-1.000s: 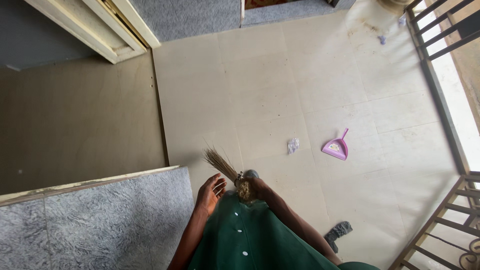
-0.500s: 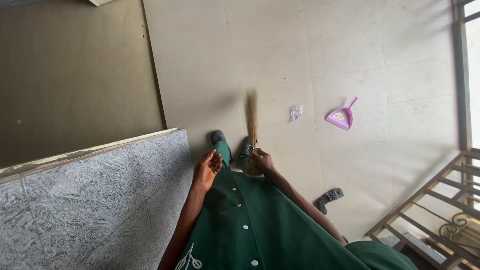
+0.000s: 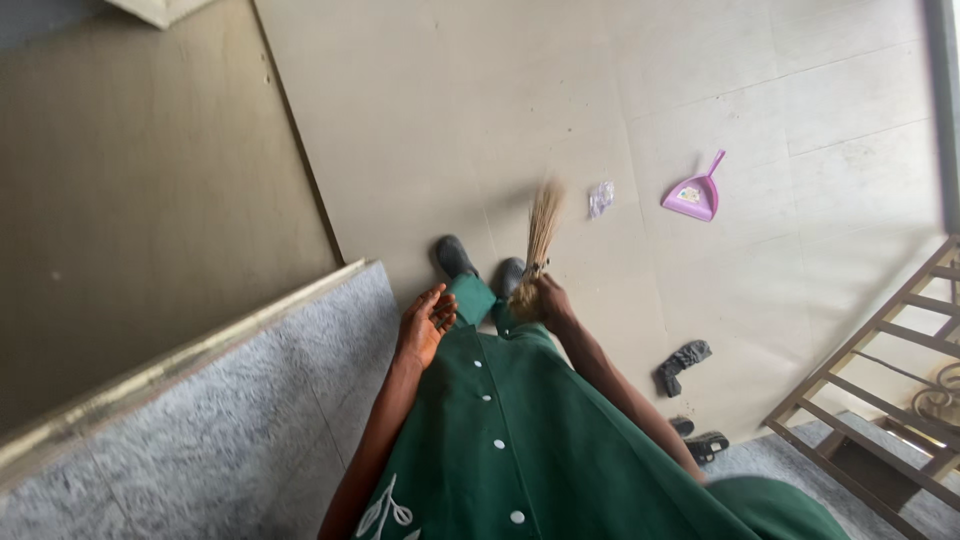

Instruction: The person sweeps debris from a balcony floor using a hand broom, moving scraps of paper and dust toward an open doorway and gathering them together.

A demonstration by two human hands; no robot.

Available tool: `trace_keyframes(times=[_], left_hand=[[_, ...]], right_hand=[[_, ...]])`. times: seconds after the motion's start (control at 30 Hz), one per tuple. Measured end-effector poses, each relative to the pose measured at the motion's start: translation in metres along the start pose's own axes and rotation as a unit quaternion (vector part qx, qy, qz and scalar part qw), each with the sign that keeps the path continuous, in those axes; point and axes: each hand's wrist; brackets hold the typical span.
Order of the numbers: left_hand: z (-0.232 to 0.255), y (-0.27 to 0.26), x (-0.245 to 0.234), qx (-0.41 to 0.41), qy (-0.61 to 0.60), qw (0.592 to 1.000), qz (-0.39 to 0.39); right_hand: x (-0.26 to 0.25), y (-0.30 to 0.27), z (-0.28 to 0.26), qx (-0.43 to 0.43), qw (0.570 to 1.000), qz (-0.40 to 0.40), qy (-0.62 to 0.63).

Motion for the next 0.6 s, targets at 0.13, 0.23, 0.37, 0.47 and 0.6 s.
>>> trace_keyframes(times=[0.13,0.23,0.37,0.47,0.6], left_hand=[[0.01,0.025,-0.003,-0.025,-0.021,0.999,-0.004],[0.018,0.043,0.007,-0.033,-0.011,0.999,-0.031],[0.041,0.051,0.01,-0.035,0.035,0.996,-0.069],[0.06,0.049,0.006,-0.038,0.032,0.997,-0.066],[0.087,0.055,-0.006,-0.037,0.003,0.999,-0.026]], right_hand=[[0.029,-0.026,-0.002,-0.006,0.999,-0.033,0.007],[0.033,-0.003,-0.005,0.011,0.998,-0.068,-0.003],[0.027,0.048,-0.016,0.126,0.99,-0.057,0.042],[0.036,0.062,-0.015,0.089,0.986,-0.034,0.136],[0.079,0.057,-0.011,-0.049,0.993,-0.075,0.072]])
Point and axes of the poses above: each hand's wrist, its own y-axis towards the middle knuckle, its own x-axis out of the palm, z = x × y, and after that the axes turned 14 degrees about -z, right-handed
